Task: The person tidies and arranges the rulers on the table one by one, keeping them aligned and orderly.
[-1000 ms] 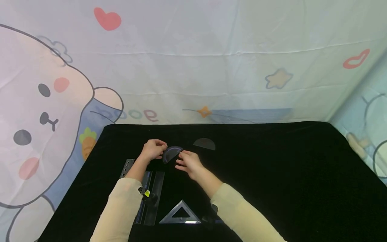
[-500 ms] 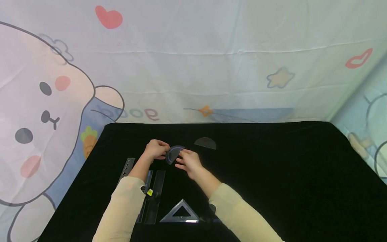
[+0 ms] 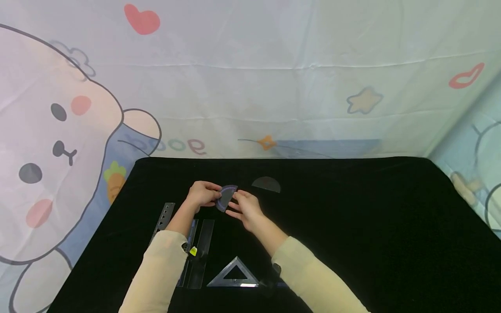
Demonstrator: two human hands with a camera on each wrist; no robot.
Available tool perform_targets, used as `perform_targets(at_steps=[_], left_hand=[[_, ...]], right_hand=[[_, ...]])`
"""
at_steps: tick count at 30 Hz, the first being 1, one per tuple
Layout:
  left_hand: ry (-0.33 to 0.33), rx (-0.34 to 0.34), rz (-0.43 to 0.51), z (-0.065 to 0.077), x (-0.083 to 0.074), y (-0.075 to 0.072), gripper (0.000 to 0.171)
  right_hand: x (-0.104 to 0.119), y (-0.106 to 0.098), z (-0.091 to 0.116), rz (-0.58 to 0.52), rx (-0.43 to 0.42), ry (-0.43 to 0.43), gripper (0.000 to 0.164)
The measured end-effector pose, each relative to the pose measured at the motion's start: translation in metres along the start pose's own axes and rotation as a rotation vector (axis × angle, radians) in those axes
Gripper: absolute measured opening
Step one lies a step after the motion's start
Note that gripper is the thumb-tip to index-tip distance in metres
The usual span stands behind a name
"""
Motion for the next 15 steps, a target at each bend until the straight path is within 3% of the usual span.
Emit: perform_targets(at_steps=[15], left_hand=[[0.088, 0.004, 0.067, 0.019, -0.01, -0.004, 0.024]], right_hand=[[0.005, -0.006, 0.008, 0.009, 0.026, -0.033, 0.048]])
Point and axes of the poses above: each hand's wrist, its own z-axis away from the middle knuckle, its own y-axis out of the palm, x = y × z, the point moved 1 cm from there along -z, towards the middle knuckle, and after that the axes turned 15 degrees about -z, right-handed, at the moved point
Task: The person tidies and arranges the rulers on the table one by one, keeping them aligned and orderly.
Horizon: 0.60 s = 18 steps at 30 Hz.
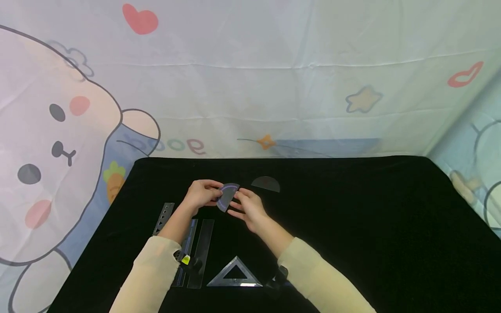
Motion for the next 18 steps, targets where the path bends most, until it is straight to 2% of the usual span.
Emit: perform_targets(at_steps=[9, 18], left_hand=[[0.08, 0.074, 0.043, 0.012, -0.006, 0.004, 0.026], [0.158, 0.13, -0.012, 0.023, -0.011, 0.006, 0.025]], right_hand=[[0.004, -0.006, 0.005, 0.035, 0.012, -0.022, 0.046], [0.01, -0.016, 0.008, 0.097, 0.04, -0.034, 0.034]])
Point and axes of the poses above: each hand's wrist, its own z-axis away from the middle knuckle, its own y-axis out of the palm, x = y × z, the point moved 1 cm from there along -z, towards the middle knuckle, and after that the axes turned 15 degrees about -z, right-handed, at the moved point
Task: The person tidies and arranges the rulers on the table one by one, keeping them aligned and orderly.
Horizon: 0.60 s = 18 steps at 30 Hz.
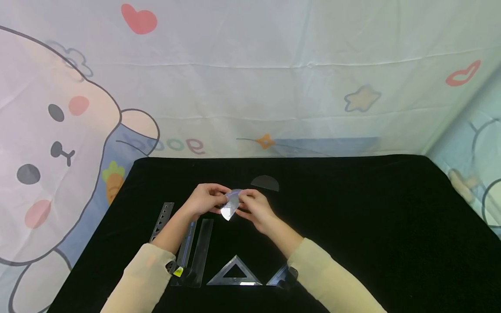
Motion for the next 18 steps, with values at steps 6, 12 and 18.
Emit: perform_targets(at_steps=[6, 12, 18], left_hand=[[0.034, 0.046, -0.071, 0.008, -0.004, 0.001, 0.02], [0.066, 0.059, -0.083, 0.014, -0.009, 0.005, 0.017], [0.086, 0.042, -0.048, 0.017, -0.012, 0.01, 0.017]], right_hand=[[0.008, -0.009, 0.003, 0.121, 0.117, 0.032, 0.032], [0.013, -0.014, 0.006, 0.242, 0.208, 0.058, 0.029], [0.018, -0.016, 0.009, 0.264, 0.177, 0.022, 0.025]])
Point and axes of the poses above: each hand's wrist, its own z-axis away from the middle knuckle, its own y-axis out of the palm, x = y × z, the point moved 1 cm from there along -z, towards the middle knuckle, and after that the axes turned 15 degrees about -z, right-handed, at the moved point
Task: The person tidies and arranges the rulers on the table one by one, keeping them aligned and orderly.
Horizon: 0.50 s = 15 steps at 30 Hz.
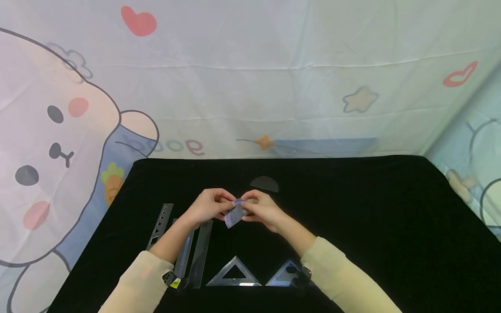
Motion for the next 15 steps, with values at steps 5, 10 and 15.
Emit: perform_targets(at_steps=[5, 10, 15], left_hand=[[-0.018, 0.006, 0.079, 0.003, 0.0, 0.006, 0.021], [-0.029, -0.007, 0.155, 0.005, -0.001, 0.013, 0.023], [-0.02, -0.016, 0.156, 0.006, -0.001, 0.017, 0.023]], right_hand=[[0.002, -0.003, 0.002, -0.014, -0.049, -0.03, 0.026], [0.005, -0.006, 0.006, -0.033, -0.087, -0.037, 0.026], [0.008, -0.01, 0.011, 0.039, -0.061, -0.049, 0.024]])
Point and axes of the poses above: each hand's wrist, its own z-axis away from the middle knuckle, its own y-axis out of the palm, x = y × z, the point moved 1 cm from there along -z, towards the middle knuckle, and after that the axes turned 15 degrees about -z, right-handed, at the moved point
